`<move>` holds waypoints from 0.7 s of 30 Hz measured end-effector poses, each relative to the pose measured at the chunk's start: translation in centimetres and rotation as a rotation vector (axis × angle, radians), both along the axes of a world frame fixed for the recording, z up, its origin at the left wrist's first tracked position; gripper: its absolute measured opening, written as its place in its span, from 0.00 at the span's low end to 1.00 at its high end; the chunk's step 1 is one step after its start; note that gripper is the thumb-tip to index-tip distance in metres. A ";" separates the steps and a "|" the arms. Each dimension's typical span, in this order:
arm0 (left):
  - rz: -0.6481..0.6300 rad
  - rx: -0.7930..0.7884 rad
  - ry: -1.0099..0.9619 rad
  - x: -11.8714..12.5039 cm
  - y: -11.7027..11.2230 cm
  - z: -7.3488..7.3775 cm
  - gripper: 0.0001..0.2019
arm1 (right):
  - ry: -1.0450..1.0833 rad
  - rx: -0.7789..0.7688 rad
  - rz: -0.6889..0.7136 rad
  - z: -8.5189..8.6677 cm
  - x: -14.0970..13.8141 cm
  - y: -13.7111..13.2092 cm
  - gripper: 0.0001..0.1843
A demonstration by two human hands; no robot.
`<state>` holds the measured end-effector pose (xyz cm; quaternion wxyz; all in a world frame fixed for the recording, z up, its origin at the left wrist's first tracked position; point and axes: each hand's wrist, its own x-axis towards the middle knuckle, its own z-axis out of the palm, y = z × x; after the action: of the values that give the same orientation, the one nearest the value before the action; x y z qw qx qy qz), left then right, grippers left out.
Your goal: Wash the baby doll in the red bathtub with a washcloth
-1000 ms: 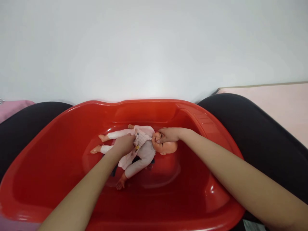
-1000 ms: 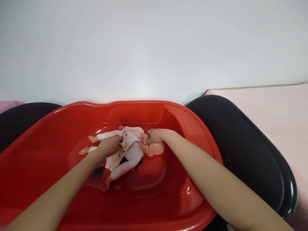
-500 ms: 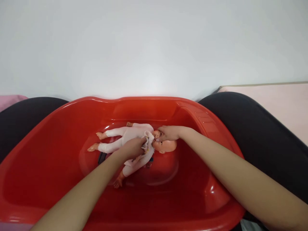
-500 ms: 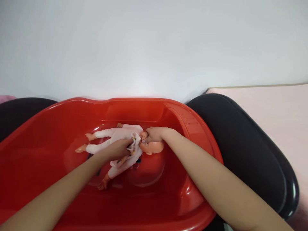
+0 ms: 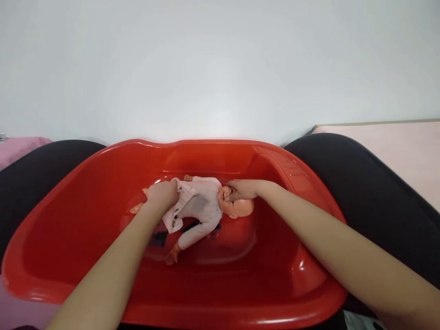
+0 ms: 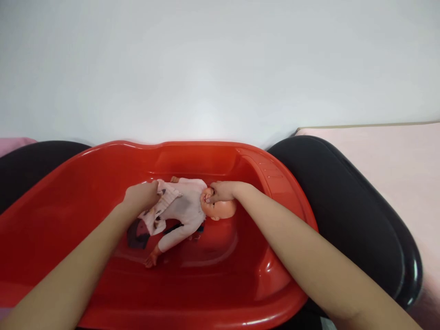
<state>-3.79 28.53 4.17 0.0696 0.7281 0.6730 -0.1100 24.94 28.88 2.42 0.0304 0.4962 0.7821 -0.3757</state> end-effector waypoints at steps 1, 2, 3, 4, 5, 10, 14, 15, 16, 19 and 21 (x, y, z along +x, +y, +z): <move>-0.002 0.033 -0.024 0.4 0.0 0.4 0.16 | 0.033 0.032 0.003 0.0 0.0 -0.1 0.26; -0.026 0.068 -0.076 1.0 -0.1 0.6 0.16 | 0.066 0.080 0.004 0.1 -0.1 -0.2 0.28; -0.076 0.101 -0.155 1.5 -0.2 0.5 0.14 | 0.104 0.140 -0.003 0.2 -0.2 -0.3 0.33; -0.143 0.128 -0.250 2.0 -0.3 0.2 0.11 | 0.149 0.208 -0.023 0.3 -0.3 -0.3 0.39; -0.213 0.145 -0.342 2.5 -0.5 -0.2 0.08 | 0.199 0.275 -0.048 0.4 -0.5 -0.4 0.45; -0.302 0.191 -0.696 5.1 -1.7 -2.4 0.07 | 0.411 0.281 0.011 1.2 -1.1 -0.6 0.44; -0.207 0.109 -1.084 6.8 -2.1 -2.6 0.09 | 0.419 0.136 0.009 1.6 -1.2 -0.6 0.20; -0.183 0.086 -1.123 6.9 -2.1 -2.5 0.11 | 0.411 0.120 -0.022 1.7 -1.2 -0.6 0.16; -0.150 0.074 -1.101 6.8 -2.0 -2.5 0.12 | 0.407 0.114 -0.057 1.8 -1.2 -0.6 0.15; -0.080 0.034 -0.709 5.8 -1.9 -2.5 0.16 | 0.427 0.168 -0.157 1.8 -1.0 -0.3 0.11; -0.147 -0.007 -0.453 5.3 -2.3 -2.5 0.15 | 0.463 0.261 -0.225 1.6 -0.8 0.0 0.09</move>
<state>1.52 26.28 1.64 0.2132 0.7810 0.5850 0.0488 24.19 28.87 4.02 -0.2550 0.4806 0.7498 -0.3765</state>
